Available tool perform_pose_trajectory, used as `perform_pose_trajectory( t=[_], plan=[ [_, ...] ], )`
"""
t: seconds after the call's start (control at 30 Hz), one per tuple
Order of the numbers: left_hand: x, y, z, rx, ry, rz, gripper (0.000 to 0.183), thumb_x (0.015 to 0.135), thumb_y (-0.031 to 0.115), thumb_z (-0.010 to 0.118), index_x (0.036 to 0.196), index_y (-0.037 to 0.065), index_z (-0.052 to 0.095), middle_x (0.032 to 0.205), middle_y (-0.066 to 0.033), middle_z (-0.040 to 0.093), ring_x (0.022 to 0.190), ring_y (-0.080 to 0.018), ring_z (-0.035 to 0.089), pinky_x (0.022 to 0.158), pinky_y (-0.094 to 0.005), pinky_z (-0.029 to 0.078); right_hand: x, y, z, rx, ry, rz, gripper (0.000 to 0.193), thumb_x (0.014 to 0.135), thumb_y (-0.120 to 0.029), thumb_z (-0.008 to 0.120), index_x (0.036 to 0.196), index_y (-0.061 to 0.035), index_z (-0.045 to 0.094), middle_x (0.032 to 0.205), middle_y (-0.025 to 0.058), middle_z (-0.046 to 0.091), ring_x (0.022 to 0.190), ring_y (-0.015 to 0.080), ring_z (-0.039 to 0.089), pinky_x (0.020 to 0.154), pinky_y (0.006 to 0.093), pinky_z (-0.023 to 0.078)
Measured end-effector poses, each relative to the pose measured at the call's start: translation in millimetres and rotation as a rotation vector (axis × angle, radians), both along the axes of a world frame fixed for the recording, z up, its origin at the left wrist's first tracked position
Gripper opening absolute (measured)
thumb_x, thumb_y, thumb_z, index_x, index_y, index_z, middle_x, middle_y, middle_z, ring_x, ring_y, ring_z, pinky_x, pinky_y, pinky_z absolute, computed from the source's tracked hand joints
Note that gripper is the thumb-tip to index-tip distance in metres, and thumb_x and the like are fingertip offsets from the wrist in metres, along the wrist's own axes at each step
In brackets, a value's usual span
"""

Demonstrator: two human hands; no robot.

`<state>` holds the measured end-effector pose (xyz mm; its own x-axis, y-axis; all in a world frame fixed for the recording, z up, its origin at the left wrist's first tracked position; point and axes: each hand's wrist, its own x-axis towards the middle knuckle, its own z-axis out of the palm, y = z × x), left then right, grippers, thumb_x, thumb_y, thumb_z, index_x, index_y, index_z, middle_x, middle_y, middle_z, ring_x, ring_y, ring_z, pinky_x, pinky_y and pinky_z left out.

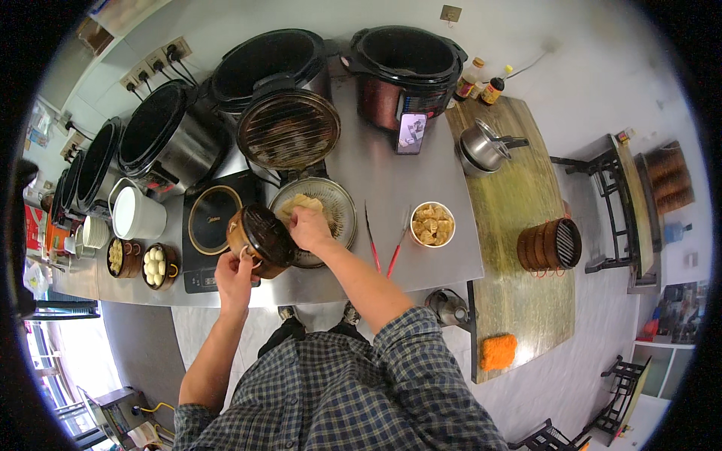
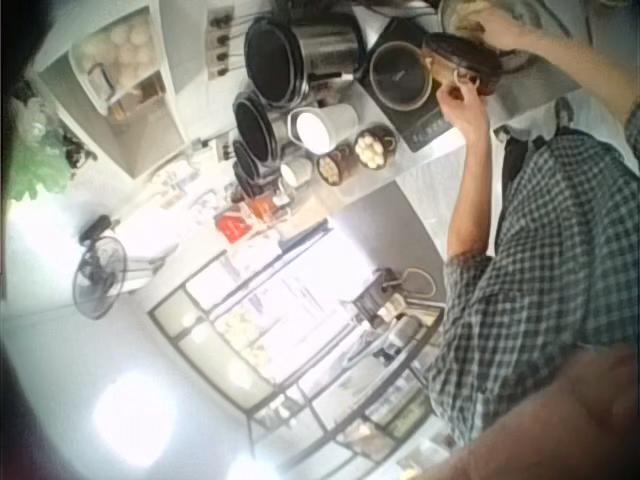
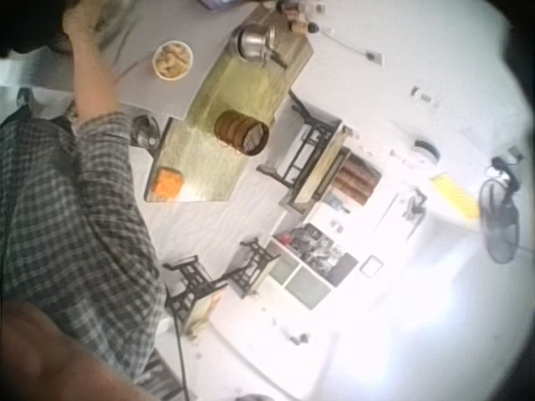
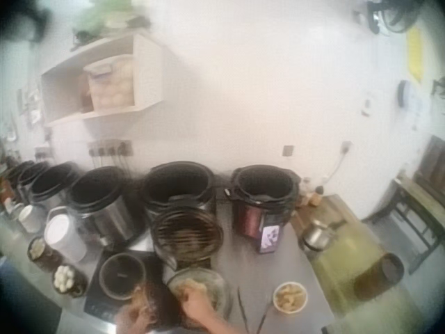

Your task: The person uses tongs to transfer cooked dumplings from a metal tray into a paper cup. They then move a bamboo steamer basket and continue transferring dumplings from the tray into the steamer basket.

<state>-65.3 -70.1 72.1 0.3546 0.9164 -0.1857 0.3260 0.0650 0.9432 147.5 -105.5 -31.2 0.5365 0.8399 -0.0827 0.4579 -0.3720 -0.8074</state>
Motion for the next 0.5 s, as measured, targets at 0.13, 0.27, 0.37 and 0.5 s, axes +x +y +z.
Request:
perform_pose_trajectory(
  t=[0.13, 0.27, 0.37, 0.5],
  plan=[
    [-4.2, -4.9, 4.8, 0.013, -0.01, -0.001, 0.027, 0.105, 0.017, 0.064, 0.116, -0.007, 0.062, 0.095, -0.0087, 0.071, 0.075, -0.0111, 0.067, 0.059, -0.0256, 0.055, 0.3, 0.8, -2.1, 0.053, -0.015, 0.04, 0.015, 0.09, -0.018, 0.072, 0.093, -0.004, 0.068, 0.092, 0.0203, 0.074, 0.092, 0.0392, 0.072, 0.083, 0.046, 0.057],
    [2.3, -1.9, -1.9, -0.014, -0.001, -0.011, 0.025, 0.104, 0.017, 0.065, 0.112, -0.006, 0.061, 0.092, -0.0085, 0.07, 0.071, -0.01, 0.065, 0.06, -0.0256, 0.055, 1.0, 1.8, -0.6, -0.003, 0.05, 0.032, 0.017, 0.09, -0.018, 0.072, 0.096, -0.0029, 0.067, 0.096, 0.021, 0.074, 0.094, 0.0382, 0.072, 0.084, 0.0469, 0.058],
    [3.5, 0.6, -6.7, -0.014, 0.015, -0.001, 0.025, 0.104, 0.018, 0.066, 0.11, -0.006, 0.06, 0.088, -0.0077, 0.069, 0.067, -0.0094, 0.063, 0.059, -0.0251, 0.055, 1.8, 1.8, 1.2, -0.043, 0.132, -0.069, 0.017, 0.091, -0.019, 0.071, 0.096, -0.0026, 0.066, 0.097, 0.022, 0.074, 0.095, 0.0377, 0.073, 0.085, 0.0467, 0.058],
    [-1.3, -0.2, -2.7, -0.018, 0.023, 0.017, 0.024, 0.105, 0.018, 0.065, 0.112, -0.005, 0.062, 0.089, -0.0068, 0.07, 0.068, -0.0095, 0.063, 0.06, -0.0248, 0.055, 5.9, 0.5, 0.6, -0.083, 0.14, -0.135, 0.017, 0.092, -0.019, 0.069, 0.096, -0.0026, 0.065, 0.098, 0.023, 0.074, 0.096, 0.0372, 0.073, 0.085, 0.0467, 0.057]
  ],
)
